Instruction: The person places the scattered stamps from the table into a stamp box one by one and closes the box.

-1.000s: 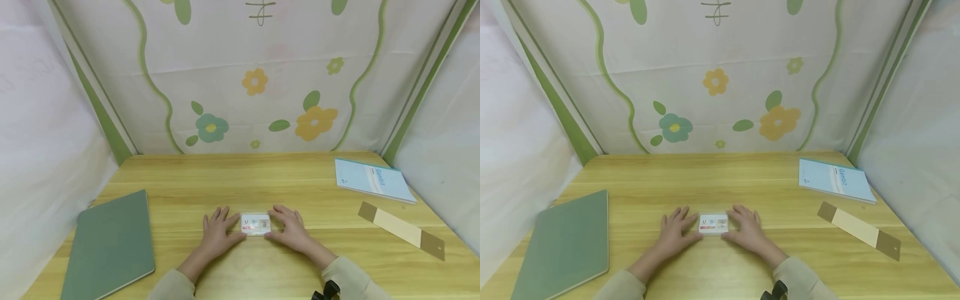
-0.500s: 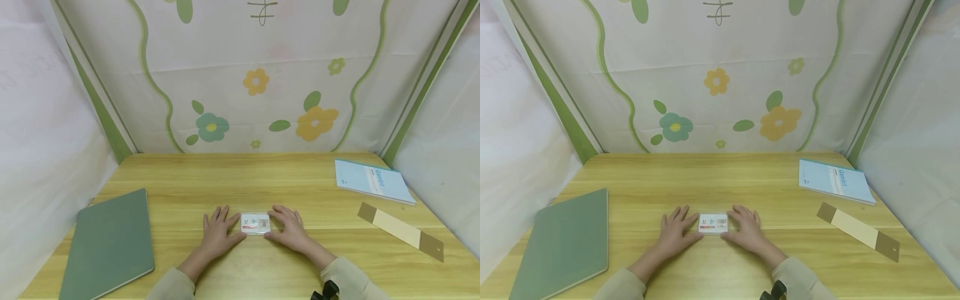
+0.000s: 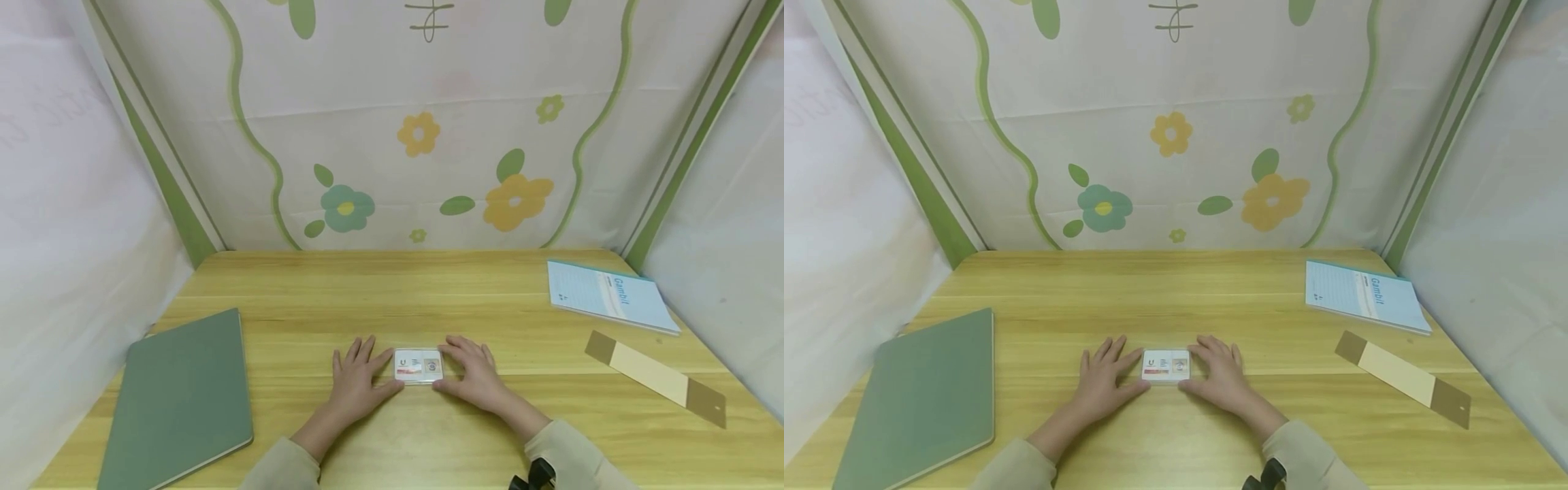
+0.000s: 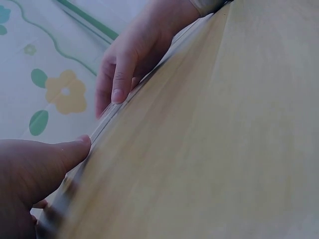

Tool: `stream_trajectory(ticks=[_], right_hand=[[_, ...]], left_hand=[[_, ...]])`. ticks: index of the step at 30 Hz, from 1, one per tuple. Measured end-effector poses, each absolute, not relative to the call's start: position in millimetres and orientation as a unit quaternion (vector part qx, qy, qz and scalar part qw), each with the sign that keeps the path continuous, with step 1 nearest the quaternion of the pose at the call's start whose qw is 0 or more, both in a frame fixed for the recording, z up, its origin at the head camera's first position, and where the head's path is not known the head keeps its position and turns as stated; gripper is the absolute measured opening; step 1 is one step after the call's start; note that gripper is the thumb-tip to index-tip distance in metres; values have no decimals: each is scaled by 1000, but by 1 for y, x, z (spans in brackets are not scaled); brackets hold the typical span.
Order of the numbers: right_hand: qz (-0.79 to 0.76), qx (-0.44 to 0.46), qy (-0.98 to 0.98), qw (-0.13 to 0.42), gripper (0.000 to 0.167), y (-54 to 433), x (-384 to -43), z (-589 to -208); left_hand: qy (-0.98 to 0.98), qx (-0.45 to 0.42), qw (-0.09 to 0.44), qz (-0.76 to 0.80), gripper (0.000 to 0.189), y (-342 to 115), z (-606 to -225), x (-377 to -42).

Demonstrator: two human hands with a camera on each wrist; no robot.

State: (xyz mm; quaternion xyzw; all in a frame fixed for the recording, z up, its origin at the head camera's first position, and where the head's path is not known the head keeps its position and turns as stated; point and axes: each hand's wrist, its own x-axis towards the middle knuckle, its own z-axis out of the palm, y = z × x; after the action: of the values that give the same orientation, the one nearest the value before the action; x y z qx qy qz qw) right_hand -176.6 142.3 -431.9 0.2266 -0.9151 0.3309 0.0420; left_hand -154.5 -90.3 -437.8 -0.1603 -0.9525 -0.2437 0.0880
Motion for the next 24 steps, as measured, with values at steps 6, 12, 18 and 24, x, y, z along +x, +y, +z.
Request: stream_trajectory(ticks=[6,12,18,24], right_hand=[[326,226,-917,44,62,143,-176,-432],[309,231,-921,53,62,143,-177,-433],[300,238,-922,54,62,141,-178,-433],[303,248,-920,24,73,144,-178,-428]], left_hand=[[-954,-158,88,-238,61,-89,-437,-155],[-955,-157,88,-236,62,-89,-438,-155],[-956,-154,90,-231,62,-90,-439,-156],[-957,-161,86,-226,65,-95,-436,-157]])
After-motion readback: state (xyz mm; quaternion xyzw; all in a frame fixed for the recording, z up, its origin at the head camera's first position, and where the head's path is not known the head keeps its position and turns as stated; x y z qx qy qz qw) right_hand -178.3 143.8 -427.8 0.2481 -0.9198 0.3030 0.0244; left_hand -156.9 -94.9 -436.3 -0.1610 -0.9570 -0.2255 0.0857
